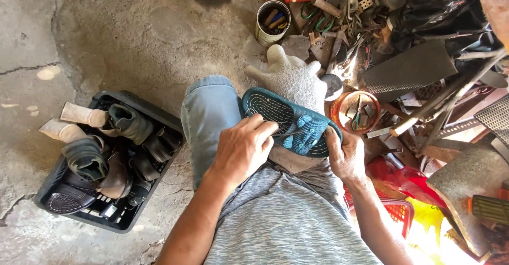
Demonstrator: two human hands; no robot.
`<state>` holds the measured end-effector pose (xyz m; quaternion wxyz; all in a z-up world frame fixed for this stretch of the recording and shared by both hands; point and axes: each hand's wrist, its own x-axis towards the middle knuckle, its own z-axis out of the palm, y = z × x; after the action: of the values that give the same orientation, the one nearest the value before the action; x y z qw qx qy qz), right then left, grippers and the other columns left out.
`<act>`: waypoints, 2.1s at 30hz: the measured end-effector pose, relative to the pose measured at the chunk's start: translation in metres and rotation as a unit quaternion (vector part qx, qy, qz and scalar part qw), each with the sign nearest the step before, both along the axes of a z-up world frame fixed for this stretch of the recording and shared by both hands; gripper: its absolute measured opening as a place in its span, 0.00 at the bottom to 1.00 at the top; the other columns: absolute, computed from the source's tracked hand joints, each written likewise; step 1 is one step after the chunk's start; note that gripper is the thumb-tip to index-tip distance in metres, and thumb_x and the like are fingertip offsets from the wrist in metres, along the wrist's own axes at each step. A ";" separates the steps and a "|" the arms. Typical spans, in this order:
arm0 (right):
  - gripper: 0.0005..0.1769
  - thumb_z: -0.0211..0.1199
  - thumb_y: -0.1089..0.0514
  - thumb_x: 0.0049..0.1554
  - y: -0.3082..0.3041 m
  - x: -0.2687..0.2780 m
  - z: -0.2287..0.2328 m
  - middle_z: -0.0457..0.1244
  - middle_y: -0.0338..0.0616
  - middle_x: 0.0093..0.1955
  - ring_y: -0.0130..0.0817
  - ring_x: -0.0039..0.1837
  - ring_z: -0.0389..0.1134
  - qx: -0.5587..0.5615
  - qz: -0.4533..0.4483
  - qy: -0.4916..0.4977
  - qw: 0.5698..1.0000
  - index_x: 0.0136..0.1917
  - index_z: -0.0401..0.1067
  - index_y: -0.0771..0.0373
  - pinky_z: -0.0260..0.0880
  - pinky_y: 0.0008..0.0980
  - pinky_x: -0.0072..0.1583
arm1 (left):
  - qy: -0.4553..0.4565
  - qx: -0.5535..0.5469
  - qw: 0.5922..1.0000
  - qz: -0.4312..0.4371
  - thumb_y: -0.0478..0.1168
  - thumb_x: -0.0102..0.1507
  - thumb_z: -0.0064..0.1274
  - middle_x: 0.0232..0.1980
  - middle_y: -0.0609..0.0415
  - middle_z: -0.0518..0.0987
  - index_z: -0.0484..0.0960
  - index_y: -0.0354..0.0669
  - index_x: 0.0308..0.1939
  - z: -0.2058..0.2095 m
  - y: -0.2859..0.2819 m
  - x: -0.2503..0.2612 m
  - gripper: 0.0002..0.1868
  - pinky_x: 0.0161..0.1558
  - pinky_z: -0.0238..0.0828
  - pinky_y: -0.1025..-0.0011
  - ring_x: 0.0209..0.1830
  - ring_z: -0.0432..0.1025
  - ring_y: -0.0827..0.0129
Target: Hand-sewing the upper part of a blue sandal to its sole using a needle and thread.
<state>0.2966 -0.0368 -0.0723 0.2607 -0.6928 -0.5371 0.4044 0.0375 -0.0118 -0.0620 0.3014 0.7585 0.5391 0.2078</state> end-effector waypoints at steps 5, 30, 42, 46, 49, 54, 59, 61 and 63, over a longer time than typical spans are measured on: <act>0.24 0.58 0.53 0.65 0.000 0.003 -0.005 0.58 0.45 0.23 0.32 0.31 0.59 0.001 0.005 0.005 1.000 0.28 0.69 0.64 0.63 0.36 0.36 | 0.040 0.018 0.999 -0.001 0.39 0.62 0.53 0.33 0.59 0.75 0.79 0.58 0.46 -0.029 0.001 0.010 0.09 0.30 0.77 0.61 0.35 0.77 0.58; 0.14 0.57 0.60 0.63 0.031 0.051 0.028 0.60 0.43 0.26 0.35 0.27 0.58 0.200 0.200 -0.163 0.945 0.37 0.76 0.64 0.55 0.33 0.31 | -0.654 -0.223 0.698 0.188 0.36 0.69 0.46 0.20 0.49 0.70 0.70 0.41 0.29 0.009 -0.033 -0.072 0.13 0.18 0.54 0.79 0.14 0.62 0.72; 0.22 0.73 0.63 0.51 0.009 0.012 0.018 0.64 0.54 0.67 0.46 0.59 0.67 0.168 0.107 -0.231 0.952 0.59 0.75 0.65 0.71 0.42 0.57 | -0.263 -0.085 0.916 0.290 0.33 0.65 0.56 0.45 0.50 0.78 0.80 0.36 0.43 0.050 -0.029 -0.080 0.04 0.32 0.68 0.77 0.34 0.71 0.71; 0.59 0.80 0.53 0.44 0.017 -0.026 0.044 0.49 0.51 0.81 0.49 0.81 0.51 0.221 0.364 -0.078 0.902 0.80 0.49 0.56 0.55 0.50 0.81 | -0.090 -0.020 0.954 0.285 0.24 0.65 0.52 0.56 0.46 0.74 0.77 0.29 0.56 0.051 -0.048 -0.095 0.15 0.40 0.73 0.74 0.38 0.70 0.69; 0.61 0.80 0.46 0.42 0.026 -0.041 0.044 0.44 0.54 0.84 0.51 0.85 0.45 0.223 0.417 -0.123 0.872 0.80 0.51 0.61 0.49 0.50 0.81 | -0.125 -0.063 0.962 0.234 0.31 0.65 0.51 0.44 0.46 0.84 0.76 0.38 0.62 0.040 -0.067 -0.102 0.20 0.26 0.82 0.77 0.33 0.80 0.67; 0.63 0.82 0.54 0.37 0.046 -0.049 0.036 0.47 0.52 0.84 0.51 0.84 0.50 0.224 0.413 -0.005 0.883 0.79 0.50 0.60 0.55 0.50 0.81 | -0.152 -0.110 0.961 0.204 0.34 0.60 0.58 0.37 0.53 0.87 0.80 0.41 0.60 0.080 -0.071 -0.081 0.23 0.15 0.68 0.81 0.20 0.72 0.77; 0.65 0.83 0.53 0.42 0.037 -0.064 0.036 0.49 0.60 0.80 0.57 0.78 0.60 0.236 0.306 0.112 0.916 0.79 0.42 0.62 0.66 0.49 0.76 | -0.103 -0.032 0.984 0.140 0.33 0.60 0.57 0.27 0.59 0.81 0.85 0.40 0.53 0.117 -0.062 -0.070 0.17 0.10 0.51 0.80 0.13 0.60 0.81; 0.64 0.82 0.54 0.43 0.032 -0.068 0.035 0.51 0.62 0.78 0.56 0.77 0.61 0.255 0.247 0.113 0.928 0.80 0.43 0.62 0.66 0.48 0.76 | -0.057 0.009 0.995 0.085 0.30 0.58 0.56 0.26 0.58 0.80 0.84 0.41 0.54 0.137 -0.054 -0.058 0.19 0.08 0.52 0.78 0.10 0.60 0.80; 0.62 0.82 0.54 0.42 0.026 -0.071 0.031 0.52 0.60 0.78 0.55 0.77 0.61 0.265 0.236 0.098 0.930 0.79 0.45 0.62 0.66 0.48 0.76 | -0.023 0.039 0.997 0.062 0.30 0.58 0.57 0.27 0.57 0.79 0.84 0.38 0.54 0.139 -0.050 -0.043 0.19 0.08 0.52 0.79 0.10 0.60 0.79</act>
<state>0.2259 -0.0106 -0.0412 0.3830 -0.4088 -0.7446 0.3630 -0.0058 -0.0616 0.0766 0.2704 0.7296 0.5698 0.2642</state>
